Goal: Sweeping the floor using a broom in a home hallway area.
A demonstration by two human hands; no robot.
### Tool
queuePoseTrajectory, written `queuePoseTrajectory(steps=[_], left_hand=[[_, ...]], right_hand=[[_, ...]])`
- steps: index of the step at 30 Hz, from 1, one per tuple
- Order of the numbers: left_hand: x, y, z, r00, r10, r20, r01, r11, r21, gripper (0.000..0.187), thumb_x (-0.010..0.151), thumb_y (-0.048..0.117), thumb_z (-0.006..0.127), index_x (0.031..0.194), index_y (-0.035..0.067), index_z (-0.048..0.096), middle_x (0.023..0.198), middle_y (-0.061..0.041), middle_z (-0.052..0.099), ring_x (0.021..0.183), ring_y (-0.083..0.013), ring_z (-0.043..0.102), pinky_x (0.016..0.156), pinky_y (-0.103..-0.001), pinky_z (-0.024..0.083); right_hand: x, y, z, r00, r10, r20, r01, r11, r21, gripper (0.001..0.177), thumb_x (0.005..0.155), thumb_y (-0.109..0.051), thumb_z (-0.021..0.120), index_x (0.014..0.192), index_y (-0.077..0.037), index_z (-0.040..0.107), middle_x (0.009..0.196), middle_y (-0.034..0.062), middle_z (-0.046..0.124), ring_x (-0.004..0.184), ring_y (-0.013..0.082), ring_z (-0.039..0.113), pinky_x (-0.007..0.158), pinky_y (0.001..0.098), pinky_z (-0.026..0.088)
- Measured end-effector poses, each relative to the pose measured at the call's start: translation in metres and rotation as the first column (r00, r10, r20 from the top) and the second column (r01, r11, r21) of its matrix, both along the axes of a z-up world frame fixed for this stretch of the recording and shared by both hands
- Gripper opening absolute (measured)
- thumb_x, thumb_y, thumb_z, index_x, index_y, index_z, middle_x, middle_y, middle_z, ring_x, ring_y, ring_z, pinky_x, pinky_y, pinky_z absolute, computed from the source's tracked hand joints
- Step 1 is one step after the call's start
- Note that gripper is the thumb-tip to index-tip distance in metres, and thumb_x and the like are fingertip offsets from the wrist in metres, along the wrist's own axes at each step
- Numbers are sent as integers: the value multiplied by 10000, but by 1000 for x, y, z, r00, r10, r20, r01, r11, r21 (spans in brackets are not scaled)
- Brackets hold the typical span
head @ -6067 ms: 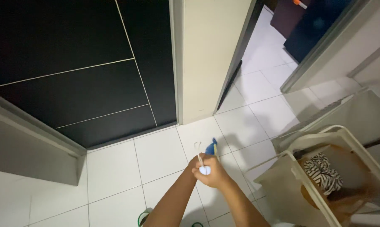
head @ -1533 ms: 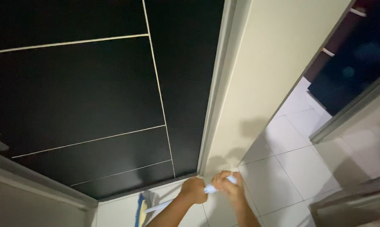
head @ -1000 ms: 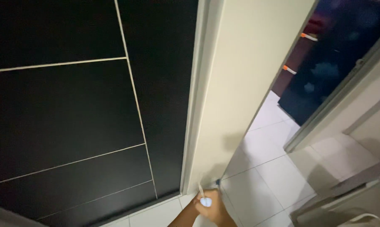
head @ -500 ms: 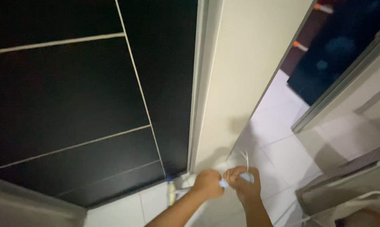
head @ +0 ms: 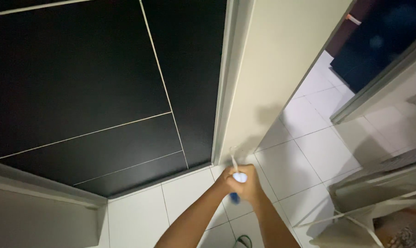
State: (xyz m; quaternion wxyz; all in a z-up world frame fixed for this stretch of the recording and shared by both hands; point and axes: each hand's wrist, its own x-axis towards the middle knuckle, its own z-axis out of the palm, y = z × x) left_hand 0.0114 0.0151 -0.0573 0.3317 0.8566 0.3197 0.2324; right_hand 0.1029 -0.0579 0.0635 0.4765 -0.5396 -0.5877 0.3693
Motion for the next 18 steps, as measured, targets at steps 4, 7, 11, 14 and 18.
queuePoseTrajectory(steps=[4, 7, 11, 14, 18], left_hand=[[17, 0, -1, 989, -7, 147, 6, 1000, 6, 194, 794, 183, 701, 929, 47, 733, 895, -173, 737, 867, -337, 716, 755, -450, 579], [24, -3, 4, 971, -10, 237, 9, 1000, 7, 222, 791, 241, 732, 888, 42, 724, 865, -164, 723, 834, -314, 716, 741, -437, 581], [12, -26, 102, 988, 80, -130, -90, 993, -73, 304, 767, 343, 744, 809, 42, 727, 803, -179, 696, 801, -324, 695, 743, -424, 567], [-10, -34, 155, 937, 52, -344, -92, 991, -101, 280, 766, 280, 763, 887, 28, 769, 889, -223, 729, 898, -378, 718, 822, -463, 574], [-30, -28, 127, 900, 45, -433, -87, 993, -78, 245, 706, 201, 751, 889, 40, 779, 920, -212, 742, 923, -373, 725, 846, -459, 575]], right_hand=[[-1, -5, 4, 986, 94, 140, -124, 966, 227, 103, 741, -137, 728, 708, -41, 715, 634, 57, 703, 552, 143, 672, 541, 287, 503], [20, -10, 6, 974, 37, 225, -98, 959, 265, 110, 698, -134, 765, 663, -55, 696, 601, 66, 686, 524, 158, 632, 524, 306, 475], [38, -22, 26, 982, -85, 167, 2, 898, 440, 131, 654, -85, 766, 650, -39, 644, 597, 77, 622, 552, 169, 571, 557, 341, 444], [39, -26, 36, 933, 54, -355, 63, 948, 311, 153, 704, 48, 651, 601, -19, 560, 570, 75, 519, 524, 159, 462, 544, 363, 405], [28, -19, 22, 766, 155, -624, 46, 955, 293, 198, 744, 96, 608, 591, -2, 530, 570, 73, 493, 522, 168, 429, 584, 381, 408]])
